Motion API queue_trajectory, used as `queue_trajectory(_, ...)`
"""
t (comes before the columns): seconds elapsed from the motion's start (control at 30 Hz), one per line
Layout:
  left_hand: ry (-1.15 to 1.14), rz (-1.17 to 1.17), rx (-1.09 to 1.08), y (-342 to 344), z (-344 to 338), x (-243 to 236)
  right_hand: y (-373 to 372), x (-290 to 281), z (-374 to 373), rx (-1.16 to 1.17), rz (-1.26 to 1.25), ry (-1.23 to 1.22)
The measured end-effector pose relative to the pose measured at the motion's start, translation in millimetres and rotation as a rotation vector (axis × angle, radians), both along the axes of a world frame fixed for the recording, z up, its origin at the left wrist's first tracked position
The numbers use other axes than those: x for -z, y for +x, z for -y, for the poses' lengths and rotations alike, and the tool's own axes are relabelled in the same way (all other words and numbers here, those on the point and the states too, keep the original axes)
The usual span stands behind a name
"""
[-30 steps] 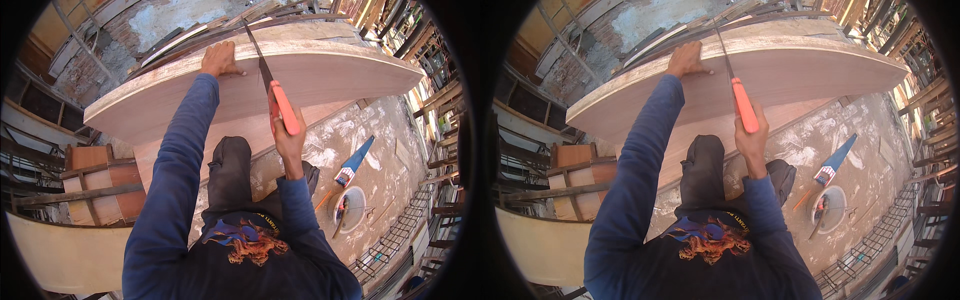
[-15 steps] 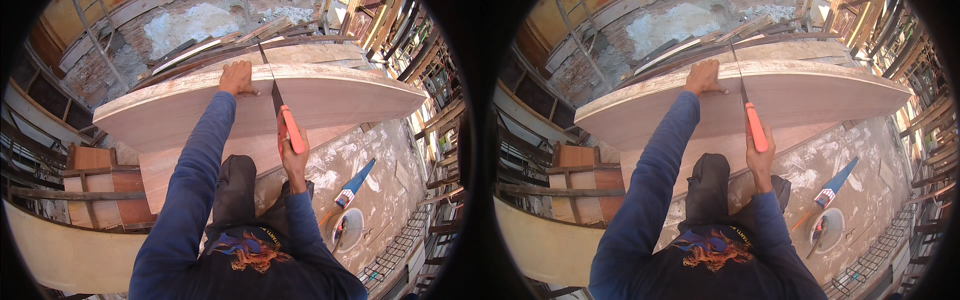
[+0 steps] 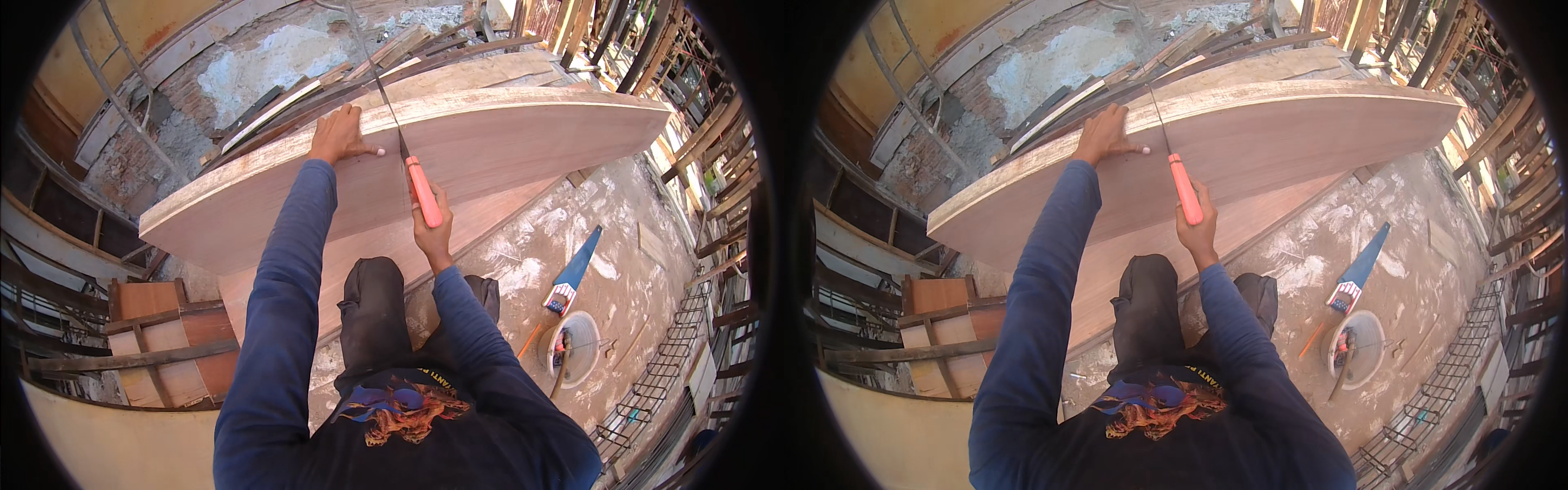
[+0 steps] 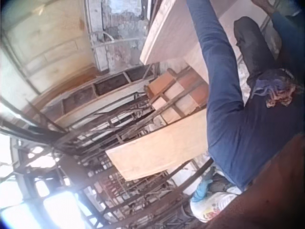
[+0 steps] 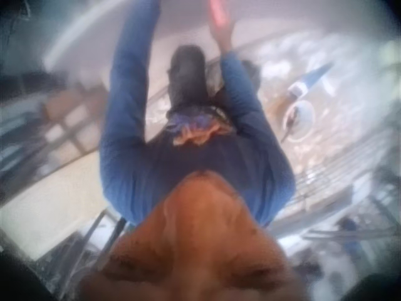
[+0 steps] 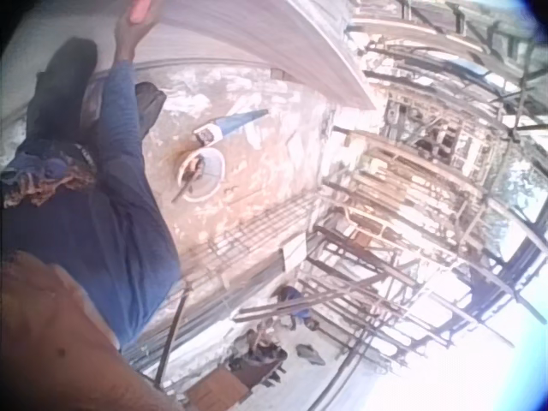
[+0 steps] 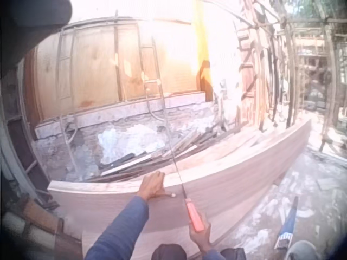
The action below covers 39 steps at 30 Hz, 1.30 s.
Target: The person saws a curved line into a wooden panel using a hand saw, then uses a small wooden block to apply pressure or sand the edge before continuing to saw the line.
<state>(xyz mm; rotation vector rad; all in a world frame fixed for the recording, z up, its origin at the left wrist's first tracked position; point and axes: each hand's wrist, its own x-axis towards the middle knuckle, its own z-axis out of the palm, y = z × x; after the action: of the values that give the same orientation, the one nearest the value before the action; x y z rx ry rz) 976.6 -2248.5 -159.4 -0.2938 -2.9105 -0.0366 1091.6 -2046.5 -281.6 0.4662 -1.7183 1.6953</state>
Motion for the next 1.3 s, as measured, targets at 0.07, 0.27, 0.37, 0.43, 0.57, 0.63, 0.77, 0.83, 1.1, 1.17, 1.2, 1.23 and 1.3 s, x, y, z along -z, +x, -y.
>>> queue_trajectory(0.07, 0.099, -0.148, 0.049, 2, -2, 0, -5, 13, 1, -0.008, 0.093, 0.031)
queue_trajectory(0.27, 0.001, -0.227, 0.037, -10, -3, 11, -11, 29, 4, 0.01, 0.196, 0.057)
queue_trajectory(0.37, -0.02, -0.22, 0.014, -20, -1, 13, -14, 21, 9, -0.065, 0.302, 0.054)
queue_trajectory(0.43, -0.048, -0.219, 0.001, -25, 0, 15, -16, 15, 12, -0.064, 0.356, 0.093)
queue_trajectory(0.57, -0.121, -0.237, -0.001, -33, -2, 15, -17, 2, 10, -0.004, 0.292, 0.108)
queue_trajectory(0.63, -0.139, -0.203, -0.024, -35, -3, 14, -18, -4, 3, -0.003, 0.38, 0.128)
queue_trajectory(0.77, -0.111, -0.182, -0.021, -38, -4, 10, -26, -15, -17, -0.112, 0.362, 0.081)
queue_trajectory(0.83, -0.116, -0.163, -0.031, -37, -5, 11, -30, -19, -28, -0.11, 0.357, 0.124)
queue_trajectory(1.1, -0.08, -0.216, -0.082, -8, -15, 16, -15, -36, -49, -0.139, 0.378, 0.209)
queue_trajectory(1.17, -0.063, -0.228, -0.07, 1, -22, 13, -10, -41, -49, -0.092, 0.332, 0.237)
queue_trajectory(1.2, -0.044, -0.205, -0.096, 5, -24, 11, -8, -42, -50, -0.068, 0.336, 0.228)
queue_trajectory(1.23, -0.035, -0.183, -0.141, 9, -27, 10, -5, -43, -51, -0.092, 0.361, 0.192)
queue_trajectory(1.3, -0.029, -0.166, -0.15, 15, -31, 7, -1, -42, -53, -0.123, 0.377, 0.157)
